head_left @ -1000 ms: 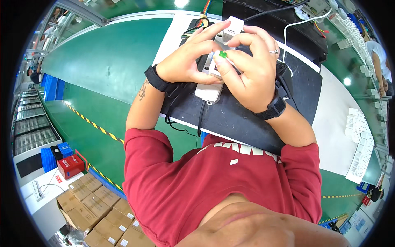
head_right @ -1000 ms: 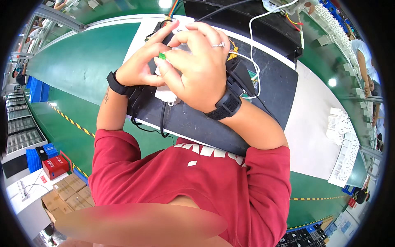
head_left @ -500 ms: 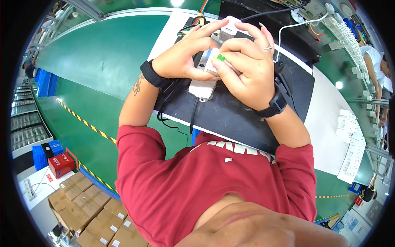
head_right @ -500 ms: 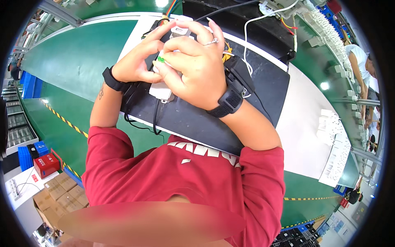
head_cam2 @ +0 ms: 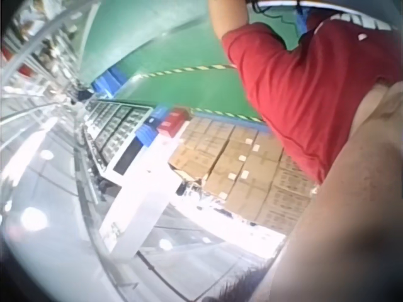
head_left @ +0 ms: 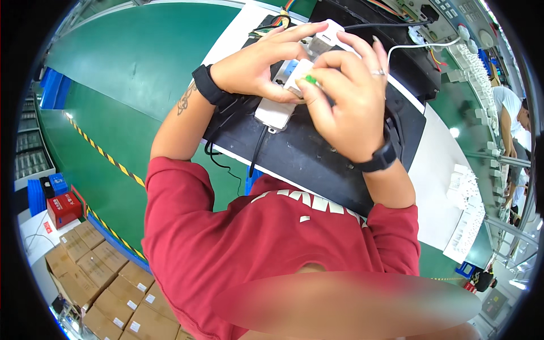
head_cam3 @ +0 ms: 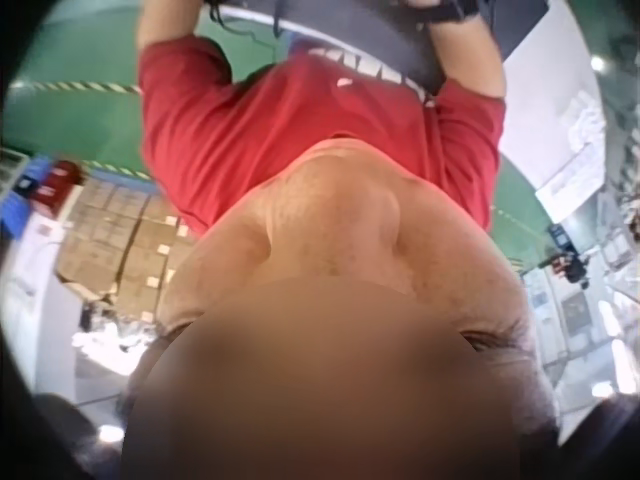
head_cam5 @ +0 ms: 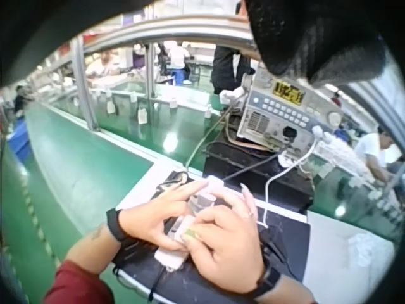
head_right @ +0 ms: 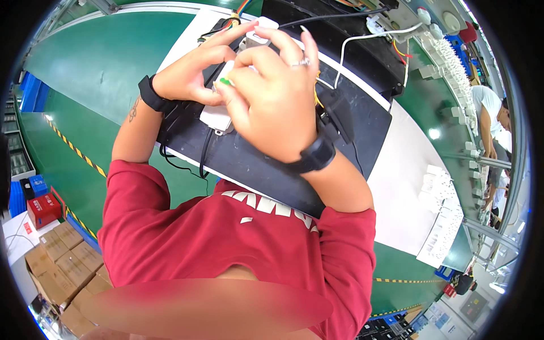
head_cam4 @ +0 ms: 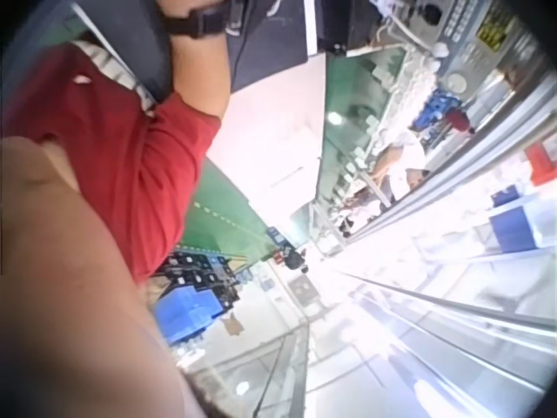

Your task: The person picks up a charger, inserts it into a power strip, and touches a probe to it. After removing the charger, the person places it on a tray and repeats the process with other chargers.

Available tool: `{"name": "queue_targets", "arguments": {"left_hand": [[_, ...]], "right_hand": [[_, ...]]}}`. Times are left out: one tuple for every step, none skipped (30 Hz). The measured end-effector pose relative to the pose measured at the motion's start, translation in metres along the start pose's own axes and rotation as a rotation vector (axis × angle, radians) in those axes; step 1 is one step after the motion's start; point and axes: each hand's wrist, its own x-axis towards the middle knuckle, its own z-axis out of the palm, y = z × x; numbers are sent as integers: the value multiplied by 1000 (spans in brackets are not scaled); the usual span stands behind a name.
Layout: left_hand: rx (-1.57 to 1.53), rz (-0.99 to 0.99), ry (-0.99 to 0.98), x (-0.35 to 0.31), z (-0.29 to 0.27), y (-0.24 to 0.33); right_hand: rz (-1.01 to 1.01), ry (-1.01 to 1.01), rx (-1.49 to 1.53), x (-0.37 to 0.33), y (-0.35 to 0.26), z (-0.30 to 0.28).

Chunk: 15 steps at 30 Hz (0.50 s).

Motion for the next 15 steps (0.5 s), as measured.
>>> {"name": "queue_targets", "arguments": {"left_hand": [[3,4,-5,0,0,-1],[12,-8,-19,0,0,-1],[5,4,-5,0,-1,-1],[12,0,-16,0,-1,-2],[22,-24,-40,0,-1,-2],[16,-3,-24,0,-2,-2],[9,-11,-43,0,-2,-2],[1,-25,-56,-1,-3,-2],[-5,-18,-60,-1,-3,-1],[12,-15,-59,-1,-3,-1],[38,-20,-56,-1,-3,-1],[29,-11,-49,-1,-3,-1],[19,-7,-50,-1,-2,-1],[14,-3,-52,-1,-2,-1],[9,1,-57,-1,-2,0]], "right_hand": [[8,4,-123,1,-4,-2],[-93,46,-236,4,-7,-3],[-60,50,-216,7,-8,-3],[-116,7,-210,10,-7,-4],[-153,-42,-213,14,-4,-5],[-181,-70,-153,17,-1,-6],[-221,-84,-155,20,2,-6],[-238,-158,-113,22,6,-6],[-238,-235,-69,23,8,-6],[-264,-240,-68,23,9,-6],[-266,-242,-71,22,9,-6],[-253,-246,-49,21,8,-6],[-241,-248,-28,20,6,-6],[-242,-248,-31,20,5,-7],[-244,-267,-47,20,4,-7]]}}
